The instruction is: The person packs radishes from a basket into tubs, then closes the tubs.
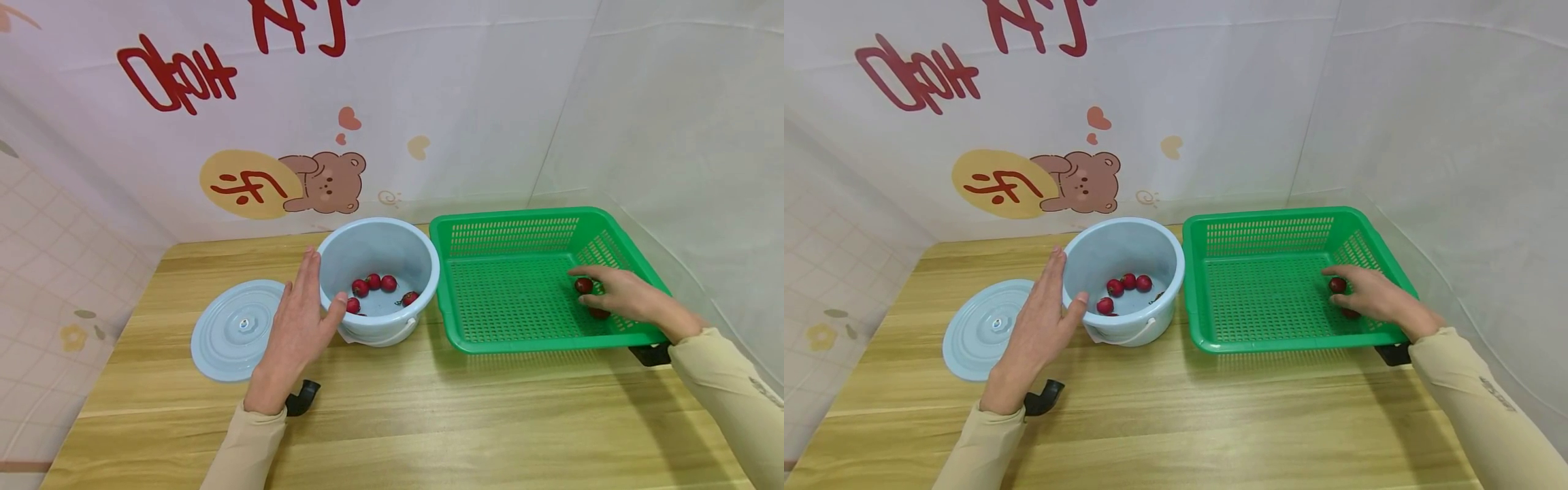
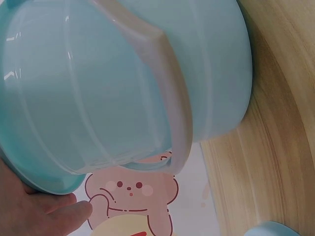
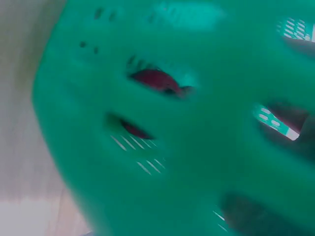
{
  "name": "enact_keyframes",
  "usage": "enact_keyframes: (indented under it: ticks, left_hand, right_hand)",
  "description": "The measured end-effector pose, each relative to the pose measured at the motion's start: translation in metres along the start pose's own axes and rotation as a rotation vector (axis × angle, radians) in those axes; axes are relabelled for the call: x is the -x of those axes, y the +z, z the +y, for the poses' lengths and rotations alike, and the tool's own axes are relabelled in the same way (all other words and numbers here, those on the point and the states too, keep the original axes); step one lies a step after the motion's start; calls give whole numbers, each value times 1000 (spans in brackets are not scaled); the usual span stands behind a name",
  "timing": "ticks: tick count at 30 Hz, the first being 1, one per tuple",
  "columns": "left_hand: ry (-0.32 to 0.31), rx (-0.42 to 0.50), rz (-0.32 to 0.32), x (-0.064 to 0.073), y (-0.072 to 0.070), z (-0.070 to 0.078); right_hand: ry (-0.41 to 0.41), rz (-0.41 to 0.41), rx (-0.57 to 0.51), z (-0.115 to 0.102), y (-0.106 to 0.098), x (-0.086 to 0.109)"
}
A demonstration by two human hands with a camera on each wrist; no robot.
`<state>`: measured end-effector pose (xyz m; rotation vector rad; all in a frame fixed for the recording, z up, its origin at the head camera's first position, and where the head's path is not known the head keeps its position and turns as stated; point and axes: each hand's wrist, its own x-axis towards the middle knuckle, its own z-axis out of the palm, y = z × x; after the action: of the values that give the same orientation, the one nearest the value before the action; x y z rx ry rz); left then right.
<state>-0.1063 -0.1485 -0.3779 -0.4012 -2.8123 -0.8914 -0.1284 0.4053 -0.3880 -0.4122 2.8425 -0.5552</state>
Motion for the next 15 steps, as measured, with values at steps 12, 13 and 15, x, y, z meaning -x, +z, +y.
enact_keyframes:
  ticks: [12, 13, 15]
  left_hand:
    - [10, 5, 9, 1, 0, -1]
    - [9, 5, 9, 1, 0, -1]
    - [7, 7, 8, 1, 0, -1]
  right_hand:
    - [2, 10, 104, 2, 5, -4]
    - [6, 10, 106, 2, 6, -4]
    - [-1, 12, 112, 3, 6, -4]
